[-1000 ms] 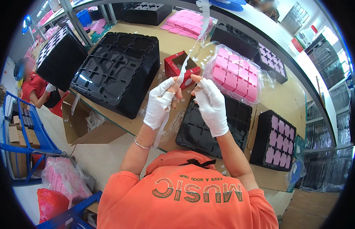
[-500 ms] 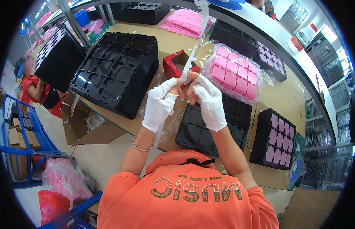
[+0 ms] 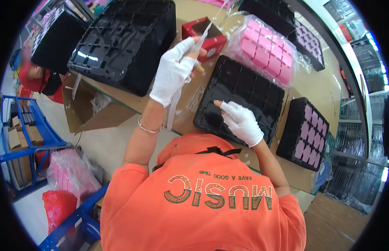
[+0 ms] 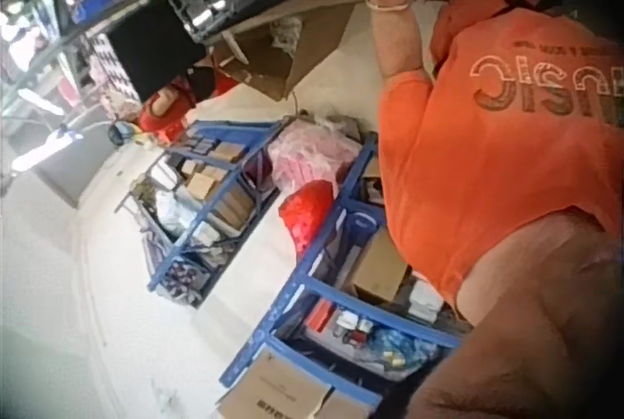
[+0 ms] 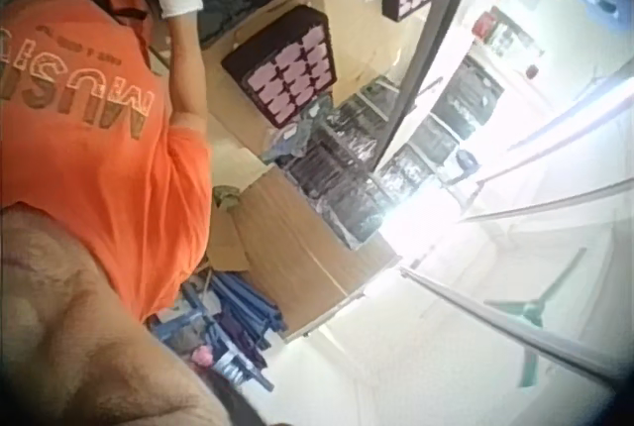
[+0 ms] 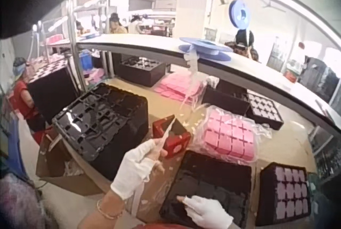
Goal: The person places pink foam blocks into black plastic trays, then secures them by hand with black plastic divider grids.
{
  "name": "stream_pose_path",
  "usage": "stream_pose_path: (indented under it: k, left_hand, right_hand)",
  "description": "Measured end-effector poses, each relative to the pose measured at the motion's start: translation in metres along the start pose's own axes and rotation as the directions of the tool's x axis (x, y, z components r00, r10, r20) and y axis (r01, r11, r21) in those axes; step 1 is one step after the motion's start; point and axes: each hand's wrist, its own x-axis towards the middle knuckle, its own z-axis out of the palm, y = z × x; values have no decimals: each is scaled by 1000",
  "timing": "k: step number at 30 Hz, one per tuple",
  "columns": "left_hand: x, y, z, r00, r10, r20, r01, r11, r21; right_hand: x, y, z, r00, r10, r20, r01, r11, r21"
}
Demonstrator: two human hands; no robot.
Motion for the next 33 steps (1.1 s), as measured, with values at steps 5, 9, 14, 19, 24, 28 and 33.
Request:
stream_pose_path:
  k: [5,9,14,19,24,28,33]
  left_hand:
    - [1,-7,8,999,19,-28,-18,998,54]
    - [-6,-10,12,999,-25,-27,26,999,44]
    - [-7,-12,11,999,14,-38,-11,998,66]
    - [-4,-18,7,999,1,-52,2,999,54]
    - [-7,-11,9,998,-24,-51,26,998,50]
    - [-5,-18,8,995,-97,-2,97,994,-55]
    - [-9,-17,3,993,-117,-34,114,990,-86]
  right_hand:
    - [-28,32,50,972,84,218,-19,958,-286]
    - [-29,50,82,941,149,305,-7,907,-421]
    - [-40,56,108,929,182,323,47,806,-589]
    - [-39,58,103,927,129,352,137,757,-638]
    - [-20,40,74,919,154,362,49,868,-494]
    - [36,19,9,998,12,58,5,955,-296]
    - [25,9,-14,953,-36,302,131,944,-302]
